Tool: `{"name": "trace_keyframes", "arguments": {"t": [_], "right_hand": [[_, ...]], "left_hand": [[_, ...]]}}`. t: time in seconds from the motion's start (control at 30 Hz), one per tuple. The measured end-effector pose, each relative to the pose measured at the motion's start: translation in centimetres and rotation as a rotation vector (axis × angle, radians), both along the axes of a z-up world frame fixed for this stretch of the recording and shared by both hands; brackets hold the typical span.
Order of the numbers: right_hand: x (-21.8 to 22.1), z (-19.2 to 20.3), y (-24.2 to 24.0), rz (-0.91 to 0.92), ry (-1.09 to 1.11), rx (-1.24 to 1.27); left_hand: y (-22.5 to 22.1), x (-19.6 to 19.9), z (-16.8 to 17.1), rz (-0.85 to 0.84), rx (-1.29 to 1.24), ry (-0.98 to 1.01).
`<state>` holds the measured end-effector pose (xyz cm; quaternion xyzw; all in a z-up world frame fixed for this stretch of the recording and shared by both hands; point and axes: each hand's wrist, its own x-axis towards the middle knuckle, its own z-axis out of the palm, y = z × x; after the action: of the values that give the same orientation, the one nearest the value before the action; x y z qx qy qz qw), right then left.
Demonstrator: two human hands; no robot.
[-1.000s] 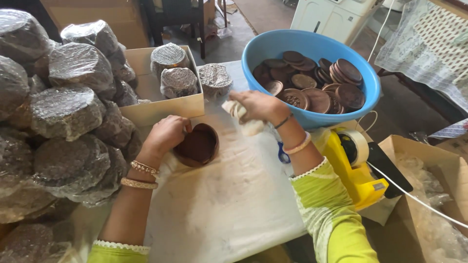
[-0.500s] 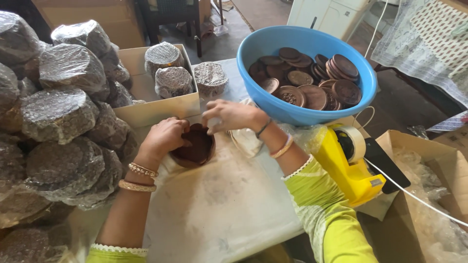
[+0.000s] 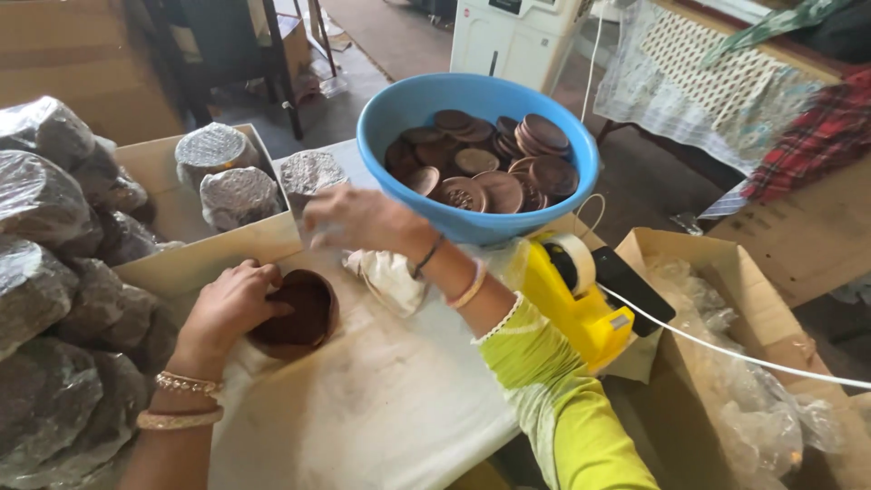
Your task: Wiping brown clay lids with a cloth and wrapping them in plastic bubble wrap.
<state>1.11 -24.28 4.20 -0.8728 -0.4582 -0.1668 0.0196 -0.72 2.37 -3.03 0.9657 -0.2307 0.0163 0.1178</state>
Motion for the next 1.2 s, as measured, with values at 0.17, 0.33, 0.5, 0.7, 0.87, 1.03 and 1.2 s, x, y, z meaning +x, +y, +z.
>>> {"name": "trace_keyframes", "arguments": {"t": [0.17, 0.33, 0.5, 0.7, 0.87, 1.03, 1.2], "right_hand": [[3.8, 5.4, -7.4, -0.513, 0.005, 0.25], [8.0, 5.5, -20.4, -0.847, -0.081, 0.39], [12.1, 0.9, -35.0, -1.253, 0.075, 0.334], [9.3, -1.5, -36.5, -1.337, 0.257, 0.097], [8.9, 0.3, -35.7, -1.387, 0.116, 0.169], [8.3, 2.3, -34.4, -1.315, -0.189, 0.232], [7.8, 7.4, -27.8, -1.058, -0.216, 0.479]], "left_hand": [[-0.9, -0.6, 1.6, 0.042, 0.001, -0.04], [-1.4, -1.3, 3.2, 0.099, -0.024, -0.04], [-1.8, -1.3, 3.3, 0.118, -0.104, -0.043], [-1.7, -0.9, 3.0, 0.118, -0.137, -0.043], [-1.6, -1.0, 3.2, 0.133, -0.155, -0.035], [-1.7, -1.0, 3.2, 0.13, -0.179, -0.069], [-1.9, -0.7, 3.5, 0.094, -0.302, -0.177]]}}
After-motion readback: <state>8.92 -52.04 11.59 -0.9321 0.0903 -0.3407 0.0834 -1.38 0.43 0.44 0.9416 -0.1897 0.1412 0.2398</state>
